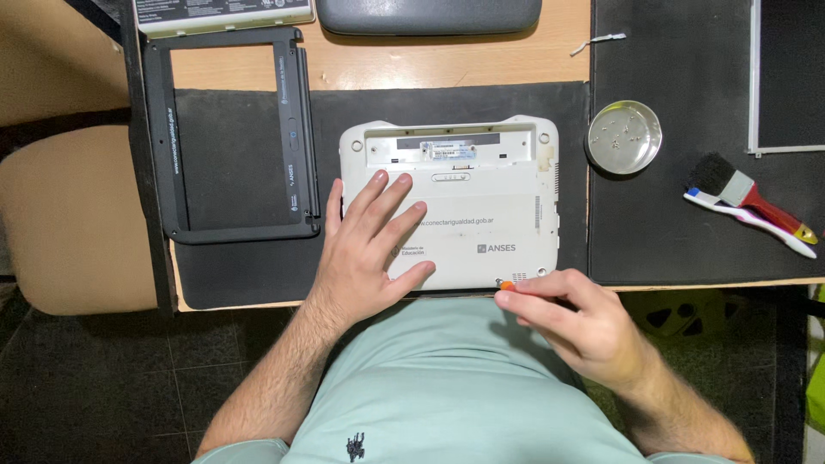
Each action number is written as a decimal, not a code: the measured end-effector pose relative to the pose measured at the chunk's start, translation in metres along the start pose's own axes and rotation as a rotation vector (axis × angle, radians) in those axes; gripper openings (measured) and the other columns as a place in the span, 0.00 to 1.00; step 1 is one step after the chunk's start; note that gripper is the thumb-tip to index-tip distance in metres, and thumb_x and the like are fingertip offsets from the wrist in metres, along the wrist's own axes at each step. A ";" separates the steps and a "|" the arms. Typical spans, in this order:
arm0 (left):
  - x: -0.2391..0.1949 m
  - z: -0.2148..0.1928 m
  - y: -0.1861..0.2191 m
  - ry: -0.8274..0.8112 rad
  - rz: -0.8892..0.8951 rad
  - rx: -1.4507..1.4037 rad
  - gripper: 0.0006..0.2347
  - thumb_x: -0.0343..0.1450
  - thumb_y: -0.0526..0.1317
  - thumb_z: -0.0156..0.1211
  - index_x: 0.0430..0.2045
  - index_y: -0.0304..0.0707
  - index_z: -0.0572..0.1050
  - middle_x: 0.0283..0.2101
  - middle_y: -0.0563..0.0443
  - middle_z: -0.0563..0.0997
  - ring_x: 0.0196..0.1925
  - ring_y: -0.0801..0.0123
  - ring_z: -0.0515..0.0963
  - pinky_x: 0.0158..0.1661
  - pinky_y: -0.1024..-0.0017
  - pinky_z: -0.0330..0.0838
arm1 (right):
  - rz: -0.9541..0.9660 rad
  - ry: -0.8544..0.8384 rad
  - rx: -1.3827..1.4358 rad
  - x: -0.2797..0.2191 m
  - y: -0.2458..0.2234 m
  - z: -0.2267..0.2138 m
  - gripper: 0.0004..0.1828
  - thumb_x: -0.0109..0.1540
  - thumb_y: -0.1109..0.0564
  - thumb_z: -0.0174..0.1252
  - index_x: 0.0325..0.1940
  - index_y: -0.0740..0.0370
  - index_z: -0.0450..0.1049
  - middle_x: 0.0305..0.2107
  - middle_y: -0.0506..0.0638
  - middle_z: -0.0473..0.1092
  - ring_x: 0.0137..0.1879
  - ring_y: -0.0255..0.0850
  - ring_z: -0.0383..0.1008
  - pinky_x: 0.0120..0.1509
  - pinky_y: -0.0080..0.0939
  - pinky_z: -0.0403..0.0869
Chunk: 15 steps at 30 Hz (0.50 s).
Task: The person removes the battery from a white laptop and uses a screwdriver to unscrew the back cover. They then open the laptop, remove the keyboard, and unscrew a metal plate covering the internal components.
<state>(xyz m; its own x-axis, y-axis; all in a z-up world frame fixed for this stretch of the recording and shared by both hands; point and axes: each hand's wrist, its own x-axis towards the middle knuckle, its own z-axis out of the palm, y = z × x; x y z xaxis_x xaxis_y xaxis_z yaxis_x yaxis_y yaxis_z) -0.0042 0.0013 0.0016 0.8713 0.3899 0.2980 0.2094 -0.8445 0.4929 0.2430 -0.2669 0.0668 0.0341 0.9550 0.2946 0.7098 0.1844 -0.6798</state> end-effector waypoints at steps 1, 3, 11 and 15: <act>0.000 0.000 0.000 0.002 0.001 0.001 0.32 0.80 0.60 0.78 0.79 0.51 0.77 0.89 0.48 0.72 0.94 0.45 0.67 0.87 0.18 0.48 | -0.001 0.001 -0.001 0.002 -0.001 -0.003 0.18 0.77 0.61 0.66 0.72 0.61 0.85 0.59 0.57 0.80 0.60 0.46 0.91 0.70 0.41 0.91; 0.001 0.000 0.001 0.008 -0.002 -0.008 0.32 0.80 0.59 0.78 0.78 0.50 0.78 0.89 0.48 0.72 0.94 0.45 0.67 0.87 0.16 0.48 | 0.084 -0.044 0.145 0.006 -0.003 -0.010 0.22 0.76 0.71 0.60 0.75 0.65 0.82 0.60 0.61 0.80 0.62 0.47 0.91 0.63 0.35 0.95; 0.001 0.000 0.001 0.003 -0.003 -0.012 0.32 0.79 0.60 0.77 0.79 0.51 0.77 0.89 0.48 0.72 0.94 0.45 0.67 0.86 0.16 0.48 | 0.219 0.045 0.501 -0.002 0.011 0.009 0.13 0.76 0.57 0.65 0.64 0.61 0.73 0.51 0.59 0.88 0.54 0.46 0.89 0.65 0.47 0.88; 0.001 0.001 0.001 0.014 -0.006 -0.021 0.31 0.80 0.59 0.78 0.78 0.51 0.78 0.89 0.48 0.72 0.94 0.45 0.68 0.87 0.15 0.47 | 0.287 0.061 0.525 0.006 0.004 0.006 0.15 0.80 0.53 0.59 0.62 0.60 0.87 0.56 0.60 0.78 0.38 0.36 0.82 0.35 0.28 0.92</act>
<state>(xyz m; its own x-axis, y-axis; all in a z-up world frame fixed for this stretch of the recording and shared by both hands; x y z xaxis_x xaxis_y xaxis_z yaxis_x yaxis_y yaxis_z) -0.0028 0.0003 0.0012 0.8638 0.4000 0.3064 0.2051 -0.8345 0.5114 0.2424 -0.2588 0.0620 0.2245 0.9713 0.0783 0.2249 0.0266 -0.9740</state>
